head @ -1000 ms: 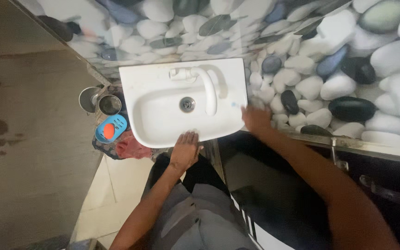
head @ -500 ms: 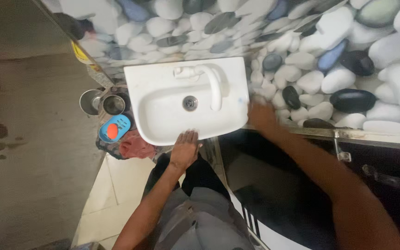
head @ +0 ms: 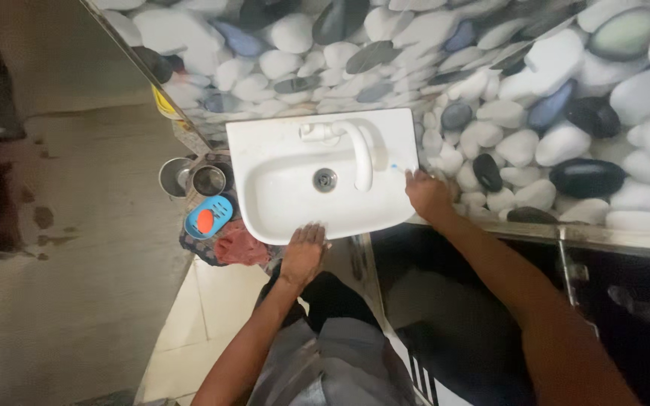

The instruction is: The person scrubs a white bathroom sink using a toothbrush, focusing on the basin, drain, and faucet. They repeatedly scrub and rinse the sink surfaces throughout the clip.

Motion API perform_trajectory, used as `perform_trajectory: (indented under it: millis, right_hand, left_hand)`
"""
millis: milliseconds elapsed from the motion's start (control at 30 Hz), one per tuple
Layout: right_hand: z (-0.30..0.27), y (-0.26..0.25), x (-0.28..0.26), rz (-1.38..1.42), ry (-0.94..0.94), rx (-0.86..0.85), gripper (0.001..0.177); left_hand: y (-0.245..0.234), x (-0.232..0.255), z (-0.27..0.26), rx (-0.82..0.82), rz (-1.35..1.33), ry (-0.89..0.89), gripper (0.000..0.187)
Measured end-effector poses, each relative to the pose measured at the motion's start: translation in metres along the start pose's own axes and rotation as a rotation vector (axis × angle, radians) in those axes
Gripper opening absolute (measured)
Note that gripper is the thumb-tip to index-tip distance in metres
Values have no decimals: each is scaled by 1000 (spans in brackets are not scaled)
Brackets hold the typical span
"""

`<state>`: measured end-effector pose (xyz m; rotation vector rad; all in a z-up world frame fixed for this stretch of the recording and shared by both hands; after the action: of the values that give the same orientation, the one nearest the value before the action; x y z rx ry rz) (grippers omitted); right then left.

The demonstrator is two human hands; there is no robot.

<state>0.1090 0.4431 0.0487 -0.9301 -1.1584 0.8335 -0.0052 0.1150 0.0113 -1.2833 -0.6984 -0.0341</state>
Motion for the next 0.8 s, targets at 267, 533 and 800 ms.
perform_trajectory:
  millis: [267, 533, 800]
  right_hand:
    - [13, 80, -45, 120, 72, -327, 48]
    - [-1, 80, -43, 255, 287, -456, 51]
    - [3, 87, -81, 538, 186, -190, 53]
  left_hand:
    - [5, 4, 5, 17, 23, -52, 51]
    - [-2, 10, 12, 38, -15, -145, 49]
    - [-3, 17, 13, 26, -8, -189, 50]
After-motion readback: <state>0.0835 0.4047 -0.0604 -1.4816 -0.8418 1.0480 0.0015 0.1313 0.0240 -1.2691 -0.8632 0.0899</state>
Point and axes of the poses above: each hand's wrist, its own z-axis towards the middle knuckle, its own y-axis out of the palm, x = y × z, the point moved 4 cm from there along z, towards the middle knuckle, and after that the axes turned 10 degrees about x, right-handed, at the moved point
